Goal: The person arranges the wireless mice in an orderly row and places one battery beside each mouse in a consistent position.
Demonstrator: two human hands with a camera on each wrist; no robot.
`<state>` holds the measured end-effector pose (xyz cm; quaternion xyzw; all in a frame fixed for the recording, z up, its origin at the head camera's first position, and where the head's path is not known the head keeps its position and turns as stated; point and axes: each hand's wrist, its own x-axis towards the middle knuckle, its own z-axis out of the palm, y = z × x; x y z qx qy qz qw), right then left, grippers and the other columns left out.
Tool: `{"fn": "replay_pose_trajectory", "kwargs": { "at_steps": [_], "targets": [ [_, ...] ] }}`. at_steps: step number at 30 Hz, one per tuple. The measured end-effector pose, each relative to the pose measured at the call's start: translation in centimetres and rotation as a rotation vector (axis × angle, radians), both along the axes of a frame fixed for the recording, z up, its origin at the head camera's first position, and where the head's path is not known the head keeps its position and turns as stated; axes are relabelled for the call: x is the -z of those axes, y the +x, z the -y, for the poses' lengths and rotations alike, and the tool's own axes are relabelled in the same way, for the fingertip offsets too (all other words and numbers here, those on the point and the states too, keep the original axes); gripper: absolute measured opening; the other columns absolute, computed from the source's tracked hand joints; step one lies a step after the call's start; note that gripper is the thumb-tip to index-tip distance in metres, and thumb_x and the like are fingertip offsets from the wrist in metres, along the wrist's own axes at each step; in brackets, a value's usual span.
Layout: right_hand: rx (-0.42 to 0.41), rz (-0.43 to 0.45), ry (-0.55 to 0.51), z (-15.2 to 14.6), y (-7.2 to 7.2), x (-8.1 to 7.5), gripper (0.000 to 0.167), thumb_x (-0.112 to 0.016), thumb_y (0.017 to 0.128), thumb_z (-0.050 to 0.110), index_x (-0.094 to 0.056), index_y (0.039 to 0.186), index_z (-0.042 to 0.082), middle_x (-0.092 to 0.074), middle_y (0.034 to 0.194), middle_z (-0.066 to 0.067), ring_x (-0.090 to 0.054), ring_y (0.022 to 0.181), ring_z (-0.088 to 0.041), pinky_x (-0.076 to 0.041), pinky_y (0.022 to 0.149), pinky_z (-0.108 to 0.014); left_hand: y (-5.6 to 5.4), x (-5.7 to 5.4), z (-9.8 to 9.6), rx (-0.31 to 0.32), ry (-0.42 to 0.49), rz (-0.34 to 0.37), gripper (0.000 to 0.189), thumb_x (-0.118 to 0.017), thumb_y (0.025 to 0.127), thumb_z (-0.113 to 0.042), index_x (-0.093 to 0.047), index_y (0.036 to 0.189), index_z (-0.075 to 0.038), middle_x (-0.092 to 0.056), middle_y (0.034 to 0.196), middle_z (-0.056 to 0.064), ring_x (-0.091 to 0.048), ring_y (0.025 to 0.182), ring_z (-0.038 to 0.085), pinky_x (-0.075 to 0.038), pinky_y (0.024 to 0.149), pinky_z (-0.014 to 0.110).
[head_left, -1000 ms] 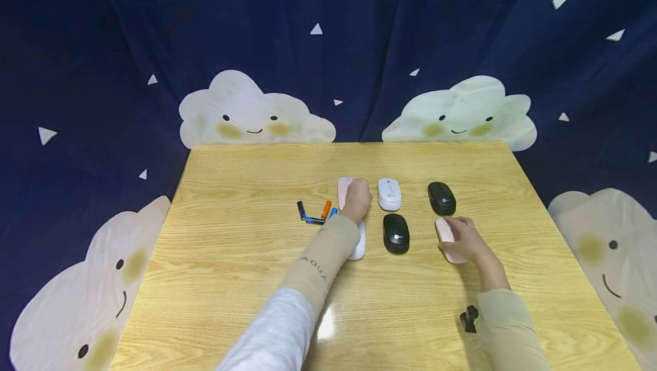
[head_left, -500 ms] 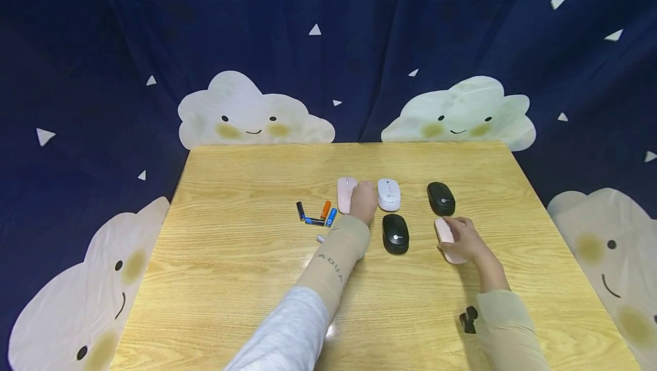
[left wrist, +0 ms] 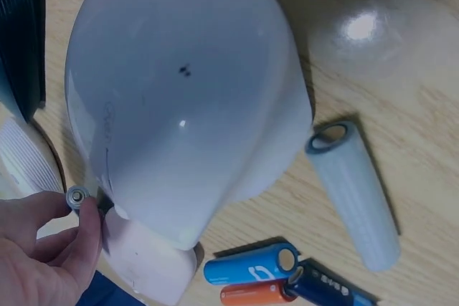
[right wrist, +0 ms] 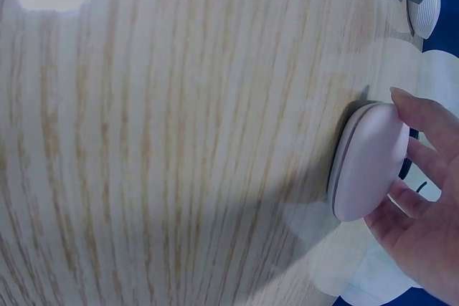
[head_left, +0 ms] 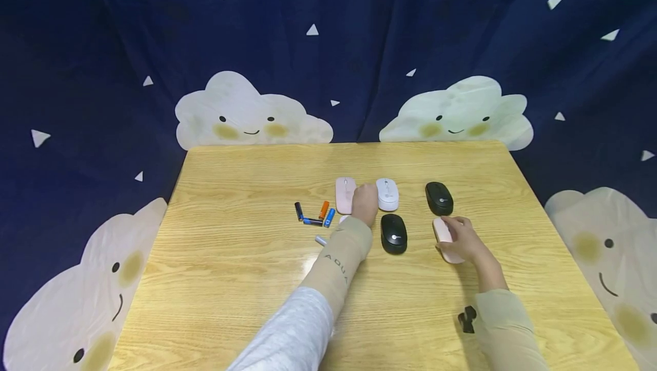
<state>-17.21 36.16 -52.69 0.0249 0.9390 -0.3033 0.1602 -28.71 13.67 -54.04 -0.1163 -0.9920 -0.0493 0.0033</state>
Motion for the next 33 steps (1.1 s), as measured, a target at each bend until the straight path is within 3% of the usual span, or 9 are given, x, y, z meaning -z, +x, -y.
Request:
{"fn": "replay_pose_trajectory", "kwargs": {
  "at_steps": [2, 6, 7, 9, 12, 18, 22, 27, 33],
  "targets": [
    [-0.001, -0.003, -0.001, 0.0, 0.0, 0.0, 0.076, -0.069, 0.079, 0.017, -0.027, 0.140, 0.000, -0.010, 0.139, -0.036, -0.021, 0.120, -0.059, -0.023, 0.093, -0.068, -0.7, 1.9, -0.3, 0.015, 0.005, -0.066, 0.022, -0.051, 0.086, -0.005, -0.071, 0.086, -0.013, -0.069, 0.083, 0.004, -0.064, 0.075, 0.016, -0.051, 0.063, 0.029],
    [-0.005, -0.009, -0.010, 0.0, 0.0, -0.1, 0.076, -0.069, 0.079, 0.016, -0.028, 0.140, 0.000, -0.010, 0.139, -0.036, -0.022, 0.119, -0.059, -0.023, 0.093, -0.068, -2.2, 4.8, -1.2, 0.018, -0.014, -0.004, 0.023, -0.051, 0.087, -0.005, -0.071, 0.091, -0.015, -0.069, 0.088, 0.001, -0.064, 0.080, 0.014, -0.051, 0.067, 0.027],
    [-0.005, -0.010, -0.011, 0.0, 0.0, -0.1, 0.076, -0.069, 0.079, 0.016, -0.028, 0.140, -0.001, -0.010, 0.139, -0.036, -0.022, 0.119, -0.059, -0.024, 0.093, -0.068, -2.5, 5.1, -1.3, 0.025, -0.016, 0.024, 0.022, -0.053, 0.087, -0.005, -0.071, 0.092, -0.016, -0.069, 0.088, 0.000, -0.064, 0.080, 0.013, -0.051, 0.066, 0.026],
    [-0.004, -0.012, -0.011, 0.0, 0.0, 0.0, 0.076, -0.069, 0.079, 0.016, -0.028, 0.140, -0.001, -0.011, 0.139, -0.035, -0.023, 0.119, -0.059, -0.025, 0.093, -0.067, -1.9, 3.3, -1.1, 0.016, -0.033, 0.119, 0.019, -0.056, 0.087, -0.007, -0.070, 0.098, -0.014, -0.069, 0.094, 0.001, -0.064, 0.086, 0.013, -0.052, 0.071, 0.027],
    [-0.001, -0.014, -0.003, 0.0, 0.0, 0.0, 0.076, -0.069, 0.079, 0.016, -0.028, 0.140, 0.000, -0.011, 0.139, -0.035, -0.023, 0.119, -0.059, -0.025, 0.093, -0.067, -2.2, 4.5, -1.1, 0.029, -0.025, 0.047, 0.020, -0.055, 0.086, -0.006, -0.071, 0.093, -0.015, -0.069, 0.087, 0.001, -0.064, 0.079, 0.013, -0.052, 0.064, 0.026],
    [0.001, -0.011, 0.001, 0.0, 0.0, 0.1, 0.076, -0.069, 0.079, 0.016, -0.028, 0.140, 0.000, -0.011, 0.139, -0.035, -0.023, 0.120, -0.058, -0.023, 0.093, -0.067, -5.1, 12.7, -2.3, 0.035, 0.024, -0.169, 0.017, -0.058, 0.078, -0.006, -0.071, 0.081, -0.015, -0.067, 0.076, 0.002, -0.062, 0.069, 0.016, -0.051, 0.060, 0.030],
    [-0.006, -0.017, 0.007, 0.0, 0.0, 0.1, 0.075, -0.069, 0.079, 0.016, -0.028, 0.140, 0.000, -0.012, 0.139, -0.035, -0.024, 0.119, -0.058, -0.024, 0.093, -0.067, -5.2, 13.3, -2.4, 0.035, 0.024, -0.169, 0.019, -0.060, 0.074, -0.005, -0.072, 0.085, -0.014, -0.068, 0.082, 0.005, -0.063, 0.074, 0.020, -0.052, 0.065, 0.033],
    [-0.015, -0.019, 0.009, -0.1, 0.0, 0.0, 0.075, -0.068, 0.080, 0.016, -0.028, 0.140, -0.001, -0.012, 0.138, -0.036, -0.024, 0.119, -0.058, -0.024, 0.093, -0.067, -4.2, 10.8, -1.5, 0.069, 0.059, -0.199, 0.017, -0.059, 0.074, -0.005, -0.072, 0.077, -0.015, -0.066, 0.072, 0.004, -0.061, 0.064, 0.018, -0.049, 0.053, 0.029],
    [-0.013, -0.015, 0.007, -0.1, 0.0, 0.0, 0.075, -0.068, 0.080, 0.016, -0.027, 0.140, 0.000, -0.011, 0.138, -0.036, -0.024, 0.119, -0.059, -0.024, 0.093, -0.067, 0.8, 0.6, 0.7, 0.048, 0.070, -0.002, 0.018, -0.056, 0.085, -0.004, -0.072, 0.091, -0.010, -0.067, 0.084, 0.007, -0.064, 0.076, 0.019, -0.053, 0.062, 0.027]
  ]
}}
